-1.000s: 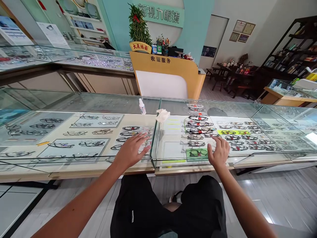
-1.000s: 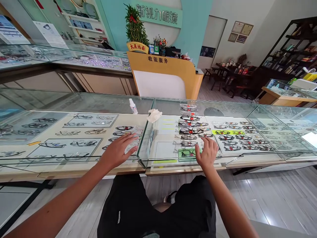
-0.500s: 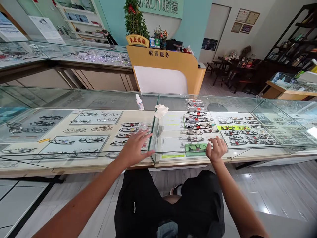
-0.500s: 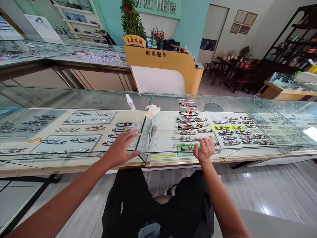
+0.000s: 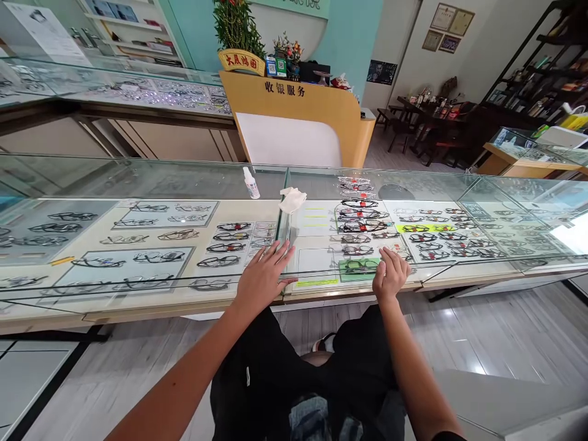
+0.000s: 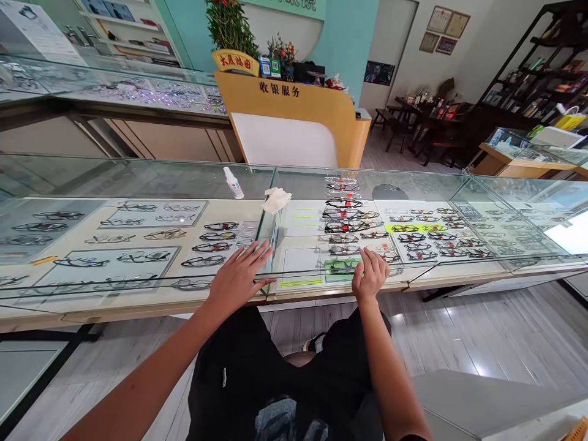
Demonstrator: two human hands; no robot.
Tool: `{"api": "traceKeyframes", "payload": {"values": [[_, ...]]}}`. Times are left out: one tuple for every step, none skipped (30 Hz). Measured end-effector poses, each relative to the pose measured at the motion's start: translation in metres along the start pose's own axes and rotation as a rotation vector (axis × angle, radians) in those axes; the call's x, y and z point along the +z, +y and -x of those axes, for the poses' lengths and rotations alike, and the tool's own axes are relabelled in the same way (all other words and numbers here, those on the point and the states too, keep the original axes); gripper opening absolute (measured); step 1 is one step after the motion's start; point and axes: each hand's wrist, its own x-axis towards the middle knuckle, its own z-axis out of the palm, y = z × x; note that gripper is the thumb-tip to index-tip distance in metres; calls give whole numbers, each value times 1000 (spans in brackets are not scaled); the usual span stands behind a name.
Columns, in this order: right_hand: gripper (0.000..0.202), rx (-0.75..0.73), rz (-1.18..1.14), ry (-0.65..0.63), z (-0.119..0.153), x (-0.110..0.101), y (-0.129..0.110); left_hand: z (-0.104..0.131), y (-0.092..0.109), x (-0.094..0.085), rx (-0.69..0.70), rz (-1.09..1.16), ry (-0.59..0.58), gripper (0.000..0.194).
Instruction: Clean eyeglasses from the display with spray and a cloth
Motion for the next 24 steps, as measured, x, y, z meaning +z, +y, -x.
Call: {"api": "traceKeyframes", "payload": {"values": [[60,-1,4,6,0,1,0,1,1,-1,-6,4,-1,78],[60,0,7,13,0,2,0,1,3,-2,-13,6,-7,78],[60,4,10,22,0,4,0,0,5,-6,-24,8,-18,81],[60,10,9,29,0,6,1,-3,8,-10,-34,12,-36,85],[60,19,6,37,0,8,1,-7,12,-17,-41,24,-58,90],[61,31,1,42,1,10,2,-14,17,-25,-49,42,-77,95],[60,39,-5,42,1,11,2,-23,23,-34,-44,73,-96,94],[60,39,-14,41,1,13,3,-34,30,-44,-41,121,-103,83],[58,29,-24,50,1,14,3,-48,39,-53,-45,169,-85,71],[57,10,-32,73,1,15,4,-64,48,-61,-23,200,-67,60],[55,-16,-39,113,0,15,4,-81,58,-67,17,217,-54,50],[53,-45,-44,161,0,16,4,-99,68,-71,58,235,-62,43],[51,-73,-46,210,-1,15,3,-118,78,-71,66,245,-54,37],[49,-98,-46,248,-2,15,3,-137,88,-69,77,246,-46,33],[48,-117,-43,269,-3,14,2,-155,97,-65,98,248,-48,29],[47,-130,-37,274,-4,14,2,-172,105,-59,113,248,-42,27],[47,-137,-31,269,-4,13,1,-189,113,-52,119,242,-36,26],[48,-140,-23,260,-4,13,1,-203,119,-44,127,233,-48,26],[48,-139,-18,251,-4,12,1,-216,124,-37,119,223,-69,27],[48,-139,-16,245,-4,12,1,-227,129,-31,110,213,-90,27],[48,-140,-22,242,-4,13,1,-236,132,-25,106,207,-104,27],[47,-145,-33,241,-3,14,1,-243,134,-21,99,200,-117,26],[46,-150,-47,243,-3,14,2,-248,136,-17,92,196,-128,25],[46,-154,-58,245,-2,16,2,-252,136,-14,85,193,-137,23]]}}
